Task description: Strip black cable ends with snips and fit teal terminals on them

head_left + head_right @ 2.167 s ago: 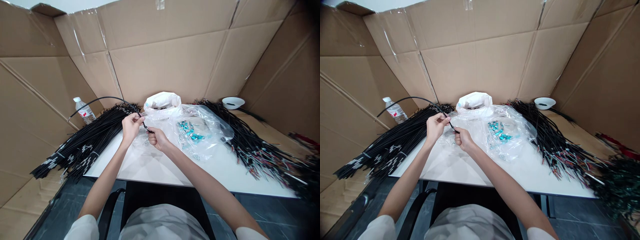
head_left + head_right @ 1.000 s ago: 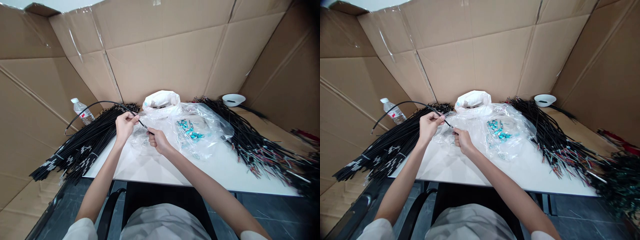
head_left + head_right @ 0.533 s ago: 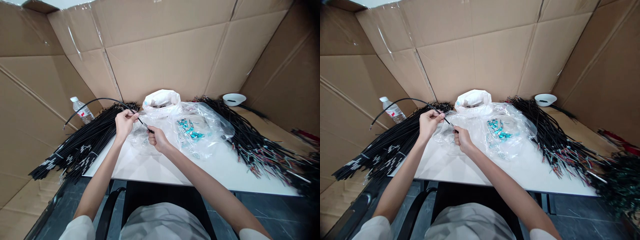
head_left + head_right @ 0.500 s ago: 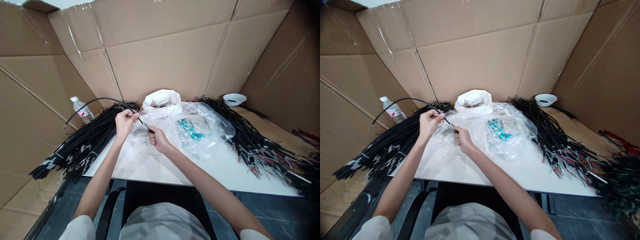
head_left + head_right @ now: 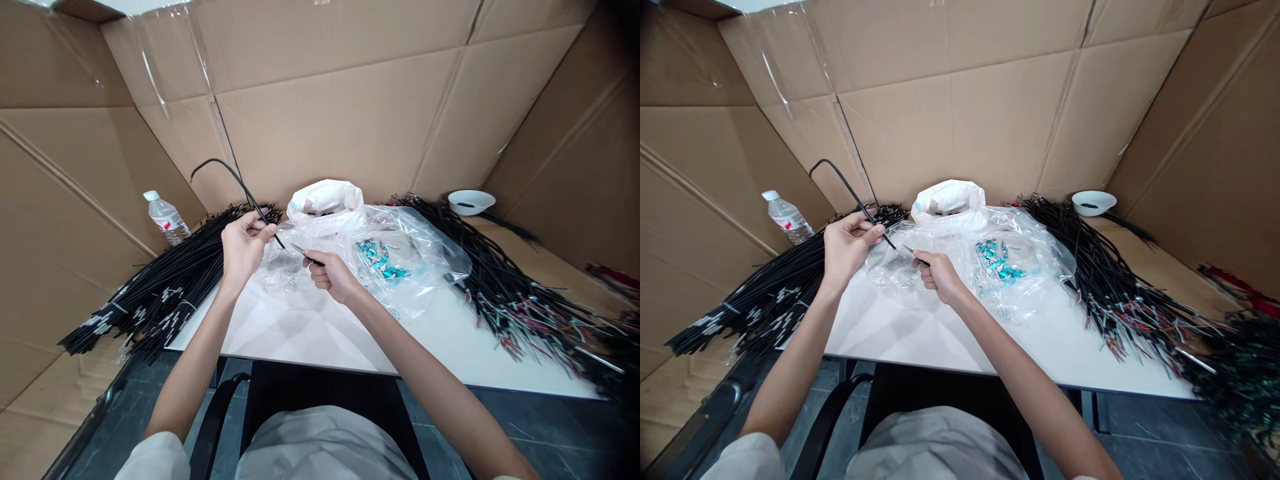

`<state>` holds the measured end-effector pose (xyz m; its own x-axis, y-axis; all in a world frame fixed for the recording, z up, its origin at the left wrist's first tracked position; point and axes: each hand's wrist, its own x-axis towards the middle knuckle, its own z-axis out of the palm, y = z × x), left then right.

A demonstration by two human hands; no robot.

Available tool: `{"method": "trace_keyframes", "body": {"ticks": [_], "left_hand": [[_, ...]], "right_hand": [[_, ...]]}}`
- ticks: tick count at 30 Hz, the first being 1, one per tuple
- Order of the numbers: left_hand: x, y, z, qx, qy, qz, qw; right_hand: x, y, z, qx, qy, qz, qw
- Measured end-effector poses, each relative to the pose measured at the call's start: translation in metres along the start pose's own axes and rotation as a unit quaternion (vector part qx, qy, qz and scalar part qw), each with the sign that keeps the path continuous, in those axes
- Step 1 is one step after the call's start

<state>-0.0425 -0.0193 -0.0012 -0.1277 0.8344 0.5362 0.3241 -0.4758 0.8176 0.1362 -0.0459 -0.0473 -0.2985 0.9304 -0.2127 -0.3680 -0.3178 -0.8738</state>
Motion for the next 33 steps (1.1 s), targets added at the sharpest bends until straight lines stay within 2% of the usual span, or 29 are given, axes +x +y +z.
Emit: {"method": "trace_keyframes", "body": {"ticks": [4, 9, 17, 33], "left_hand": [[0.0, 0.005, -0.001, 0.017, -0.012, 0.005, 1.0], [0.001, 0.002, -0.002, 0.015, -0.022, 0.004, 1.0], [0.004, -0.003, -0.005, 0.018, -0.018, -0.003, 1.0], [0.0, 0.002, -0.002, 0.01, -0.046, -0.001, 0.999]], "right_hand": [[-0.001, -0.001, 0.002, -0.003, -0.036, 0.021, 0.999], [-0.002, -0.003, 0.0, -0.005, -0.054, 0.039, 0.998], [0.004, 0.001, 0.002, -0.006, -0.051, 0.048, 0.998], [0.008, 0.011, 0.011, 0.002, -0.042, 0.055, 0.998]]}}
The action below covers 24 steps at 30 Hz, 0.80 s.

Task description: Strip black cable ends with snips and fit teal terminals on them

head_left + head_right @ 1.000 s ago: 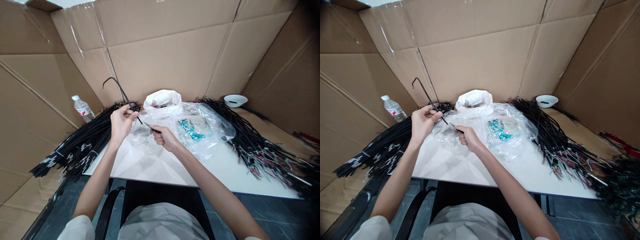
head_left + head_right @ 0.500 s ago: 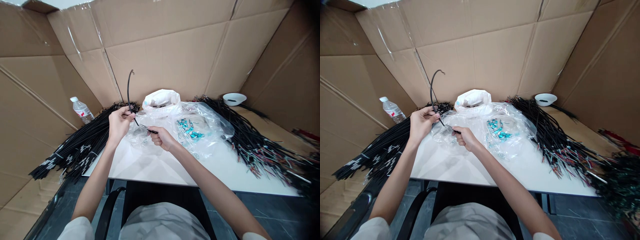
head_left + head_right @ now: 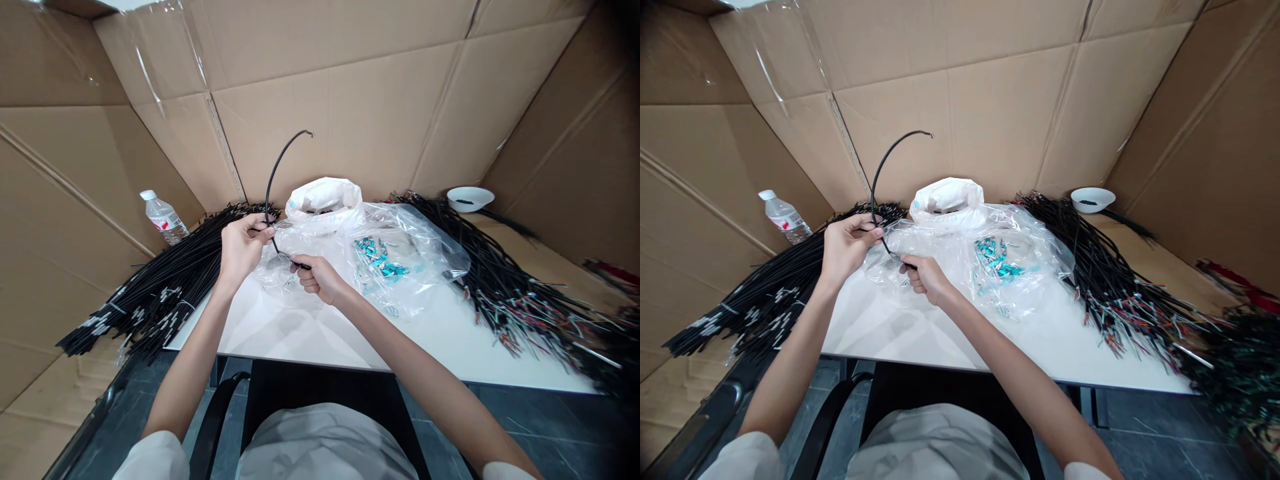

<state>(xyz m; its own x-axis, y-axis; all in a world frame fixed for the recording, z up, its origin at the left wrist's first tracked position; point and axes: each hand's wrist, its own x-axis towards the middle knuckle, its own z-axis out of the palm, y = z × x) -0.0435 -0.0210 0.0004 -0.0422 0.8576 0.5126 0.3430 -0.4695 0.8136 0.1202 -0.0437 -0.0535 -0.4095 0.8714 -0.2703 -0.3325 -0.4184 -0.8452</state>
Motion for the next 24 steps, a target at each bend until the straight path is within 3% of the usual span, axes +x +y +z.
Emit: {"method": "trace_keyframes", "body": {"ticks": [8, 14, 24], "left_hand": [[0.001, -0.006, -0.001, 0.013, -0.005, 0.004, 1.0], [0.004, -0.02, -0.001, -0.017, -0.016, -0.018, 1.0], [0.003, -0.027, 0.009, -0.035, -0.025, -0.03, 0.999]], "right_hand": [[0.019, 0.0, 0.007, 0.052, -0.017, 0.044, 0.998], [0.021, 0.004, 0.003, 0.09, -0.009, 0.068, 0.994], [0.029, 0.006, -0.001, 0.124, -0.001, 0.088, 0.988]]}}
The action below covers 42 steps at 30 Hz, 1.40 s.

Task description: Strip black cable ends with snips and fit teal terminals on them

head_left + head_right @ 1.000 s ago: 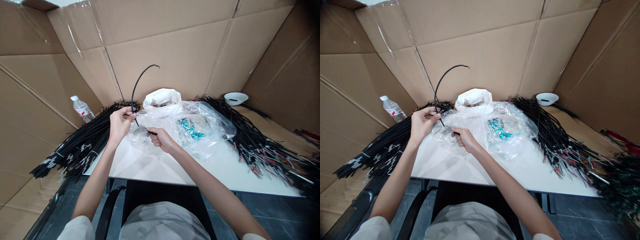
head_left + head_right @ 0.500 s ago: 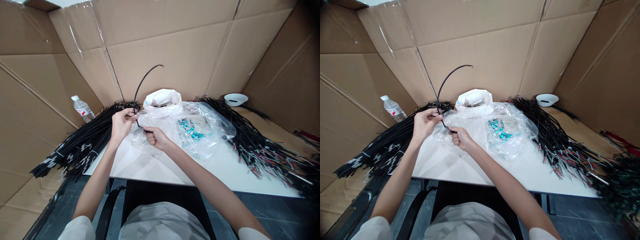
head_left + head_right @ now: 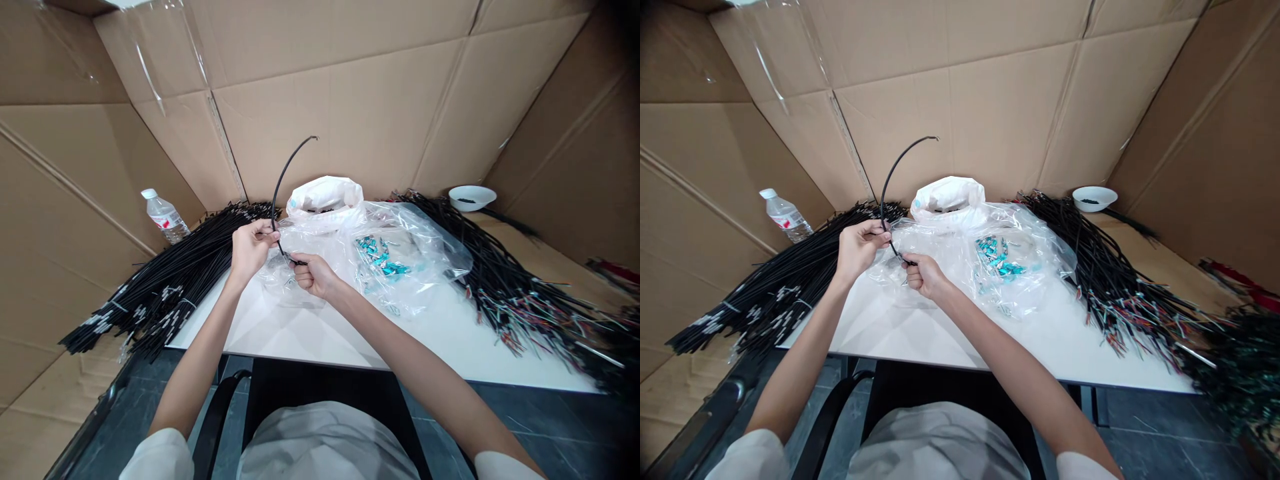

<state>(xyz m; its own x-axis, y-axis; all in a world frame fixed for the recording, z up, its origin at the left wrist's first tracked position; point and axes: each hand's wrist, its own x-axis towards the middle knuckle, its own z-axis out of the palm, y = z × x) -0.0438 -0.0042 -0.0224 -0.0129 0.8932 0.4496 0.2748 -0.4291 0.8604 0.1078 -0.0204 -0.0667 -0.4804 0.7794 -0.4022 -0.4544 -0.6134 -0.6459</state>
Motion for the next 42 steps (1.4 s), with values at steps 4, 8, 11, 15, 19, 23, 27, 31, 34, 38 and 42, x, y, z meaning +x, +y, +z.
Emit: {"method": "trace_keyframes", "body": {"ticks": [4, 8, 11, 15, 19, 23, 27, 31, 34, 38, 42], "left_hand": [[0.003, -0.005, 0.0, 0.0, -0.001, 0.002, 1.0], [0.005, -0.011, -0.001, -0.014, -0.011, -0.007, 1.0], [0.006, -0.014, 0.0, -0.02, -0.02, -0.013, 1.0], [0.006, -0.016, 0.002, -0.01, -0.017, -0.007, 1.0], [0.008, -0.018, -0.002, -0.004, -0.012, -0.001, 1.0], [0.01, -0.02, -0.006, -0.013, -0.015, -0.006, 1.0], [0.01, -0.019, -0.006, -0.017, -0.025, -0.005, 1.0], [0.007, -0.015, -0.003, -0.008, -0.036, 0.002, 0.999], [0.006, -0.014, -0.001, 0.0, -0.031, 0.007, 0.999], [0.005, -0.015, -0.001, 0.002, -0.029, 0.011, 1.0], [0.005, -0.016, -0.002, 0.001, -0.031, 0.007, 1.0]], "right_hand": [[-0.001, 0.001, -0.002, 0.008, 0.013, -0.002, 1.0], [-0.004, 0.002, -0.005, 0.011, 0.021, 0.0, 1.0], [-0.003, 0.002, -0.005, 0.01, 0.023, 0.007, 1.0], [0.002, 0.002, -0.002, 0.011, 0.033, 0.011, 0.999], [0.003, 0.004, 0.0, 0.014, 0.043, 0.005, 0.999], [-0.003, 0.005, 0.002, 0.013, 0.039, -0.001, 0.999], [-0.004, 0.006, 0.003, 0.01, 0.036, -0.001, 0.999], [0.001, 0.006, 0.004, 0.011, 0.034, 0.004, 0.999], [0.005, 0.007, 0.002, 0.015, 0.039, 0.005, 0.999], [0.004, 0.009, -0.001, 0.018, 0.045, 0.008, 0.999], [0.001, 0.009, -0.001, 0.02, 0.042, 0.008, 0.999]]}}
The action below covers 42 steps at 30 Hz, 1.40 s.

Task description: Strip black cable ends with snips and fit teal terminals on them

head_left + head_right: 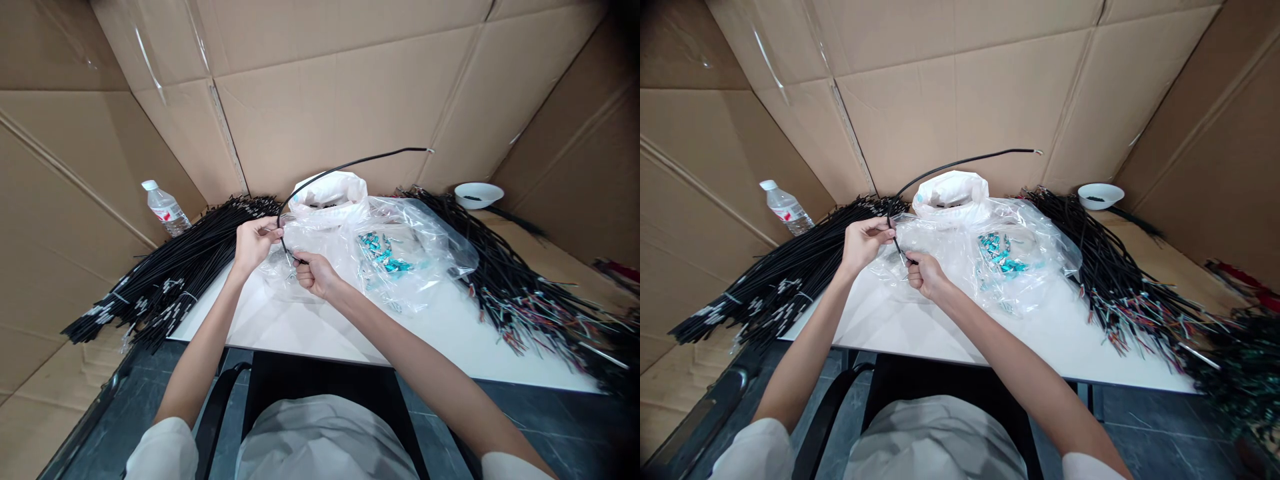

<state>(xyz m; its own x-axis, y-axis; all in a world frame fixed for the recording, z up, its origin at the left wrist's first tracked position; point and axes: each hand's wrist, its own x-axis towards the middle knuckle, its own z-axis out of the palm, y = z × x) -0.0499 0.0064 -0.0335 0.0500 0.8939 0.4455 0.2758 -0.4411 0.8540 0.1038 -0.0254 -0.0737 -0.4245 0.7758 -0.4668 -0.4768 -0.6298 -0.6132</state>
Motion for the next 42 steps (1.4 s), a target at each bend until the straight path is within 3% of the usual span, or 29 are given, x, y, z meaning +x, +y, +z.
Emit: {"method": "trace_keyframes", "body": {"ticks": [22, 42], "left_hand": [[0.0036, -0.002, -0.0027, -0.001, 0.013, 0.007, 1.0], [0.0043, -0.0067, -0.0029, -0.009, 0.035, -0.006, 0.999]], "right_hand": [[-0.0016, -0.0026, 0.0038, 0.023, -0.019, -0.002, 1.0], [0.0021, -0.0004, 0.0076, 0.014, 0.002, -0.023, 1.0]]}}
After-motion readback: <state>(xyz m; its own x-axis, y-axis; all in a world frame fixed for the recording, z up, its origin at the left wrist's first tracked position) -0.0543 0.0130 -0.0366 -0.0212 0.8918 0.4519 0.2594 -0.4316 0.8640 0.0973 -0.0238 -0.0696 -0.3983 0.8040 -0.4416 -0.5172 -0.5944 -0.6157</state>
